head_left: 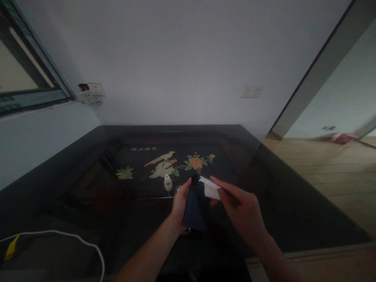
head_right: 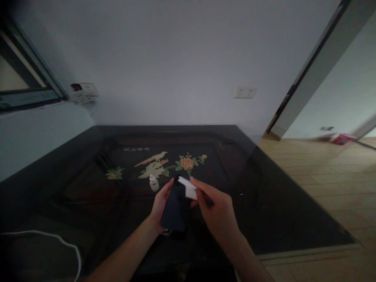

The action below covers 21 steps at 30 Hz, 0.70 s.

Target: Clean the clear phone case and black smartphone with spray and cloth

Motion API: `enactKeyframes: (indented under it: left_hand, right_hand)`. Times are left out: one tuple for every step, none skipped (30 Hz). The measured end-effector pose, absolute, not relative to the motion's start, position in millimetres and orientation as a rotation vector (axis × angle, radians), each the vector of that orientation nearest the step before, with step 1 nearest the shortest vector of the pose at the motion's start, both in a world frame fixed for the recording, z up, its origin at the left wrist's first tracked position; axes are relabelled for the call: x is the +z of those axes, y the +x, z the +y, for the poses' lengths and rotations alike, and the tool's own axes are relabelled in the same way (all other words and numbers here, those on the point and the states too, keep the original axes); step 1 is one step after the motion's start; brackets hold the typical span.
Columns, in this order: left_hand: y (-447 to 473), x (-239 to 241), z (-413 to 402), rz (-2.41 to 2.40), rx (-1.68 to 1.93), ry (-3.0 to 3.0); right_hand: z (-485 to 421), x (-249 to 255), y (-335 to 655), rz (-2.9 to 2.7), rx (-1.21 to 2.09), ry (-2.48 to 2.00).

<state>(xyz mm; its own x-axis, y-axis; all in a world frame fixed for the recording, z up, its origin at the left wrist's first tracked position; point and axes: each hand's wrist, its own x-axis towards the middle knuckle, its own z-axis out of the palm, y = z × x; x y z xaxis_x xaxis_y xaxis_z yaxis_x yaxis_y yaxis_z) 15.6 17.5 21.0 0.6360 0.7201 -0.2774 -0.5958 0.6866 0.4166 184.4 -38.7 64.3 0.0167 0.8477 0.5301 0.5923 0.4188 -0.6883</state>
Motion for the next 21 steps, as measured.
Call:
enactKeyframes:
  left_hand:
    - [16.0, 21.7, 16.6, 0.453, 0.772, 0.308]
    - [16.4, 22.4, 15.7, 0.452, 0.775, 0.315]
    - [16.9, 23.1, 14.8, 0.443, 0.778, 0.321]
    - [17.5, 23.7, 14.0, 0.434, 0.779, 0.325]
    - [18.1, 24.1, 13.5, 0.434, 0.779, 0.324]
    - [18.8, 24.4, 13.1, 0.442, 0.782, 0.319]
    - [19.4, 24.6, 12.9, 0.455, 0.788, 0.310]
    - [20.1, 24.7, 12.9, 0.471, 0.795, 0.297]
    - [20.6, 24.6, 13.0, 0.487, 0.806, 0.282]
    - [21.0, 24.3, 13.1, 0.501, 0.818, 0.266]
    - [21.3, 23.9, 13.3, 0.512, 0.832, 0.251]
    - [21.5, 23.3, 13.5, 0.517, 0.844, 0.239]
    - [21.6, 22.6, 13.7, 0.520, 0.855, 0.229]
    - [21.5, 21.8, 13.8, 0.523, 0.864, 0.220]
    - [21.4, 21.0, 13.9, 0.524, 0.868, 0.211]
    - [21.3, 20.2, 14.0, 0.525, 0.866, 0.204]
    - [21.1, 19.4, 14.1, 0.527, 0.861, 0.200]
    - [21.1, 18.7, 14.2, 0.528, 0.855, 0.200]
    - [21.1, 18.1, 14.3, 0.525, 0.851, 0.201]
    - [21.1, 17.4, 14.5, 0.518, 0.846, 0.203]
    - [21.3, 16.8, 14.9, 0.511, 0.846, 0.203]
  right_hand:
    - [-27.4, 64.8, 187.3, -1.652, 0.206, -1.284]
    - [-16.9, 64.4, 189.2, -1.666, 0.125, -1.282]
    - [-7.8, 63.2, 190.2, -1.686, 0.065, -1.277]
    - [-0.4, 61.3, 190.3, -1.717, 0.024, -1.273]
    - [5.1, 58.9, 189.6, -1.757, 0.003, -1.276]
    - [8.7, 56.2, 188.4, -1.801, -0.003, -1.286]
    - [10.6, 53.2, 186.9, -1.846, 0.002, -1.298]
    - [10.9, 50.2, 185.3, -1.889, 0.015, -1.311]
    - [9.9, 47.2, 183.7, -1.927, 0.028, -1.318]
    - [8.1, 44.2, 182.3, -1.958, 0.035, -1.317]
    - [5.7, 41.4, 181.1, -1.987, 0.036, -1.309]
    - [3.0, 38.9, 180.0, -2.012, 0.026, -1.298]
    - [0.1, 36.8, 179.1, -2.036, 0.010, -1.288]
    - [-2.7, 35.1, 178.3, -2.062, -0.006, -1.278]
    - [-5.4, 33.9, 177.4, -2.085, -0.021, -1.272]
    - [-8.2, 33.2, 176.4, -2.106, -0.032, -1.267]
    - [-11.0, 32.8, 175.3, -2.123, -0.040, -1.261]
    - [-14.0, 32.7, 174.2, -2.140, -0.042, -1.256]
    - [-17.3, 32.8, 173.1, -2.161, -0.038, -1.247]
    - [-21.1, 33.1, 171.9, -2.185, -0.026, -1.236]
    - [-25.4, 33.7, 170.9, -2.210, -0.005, -1.221]
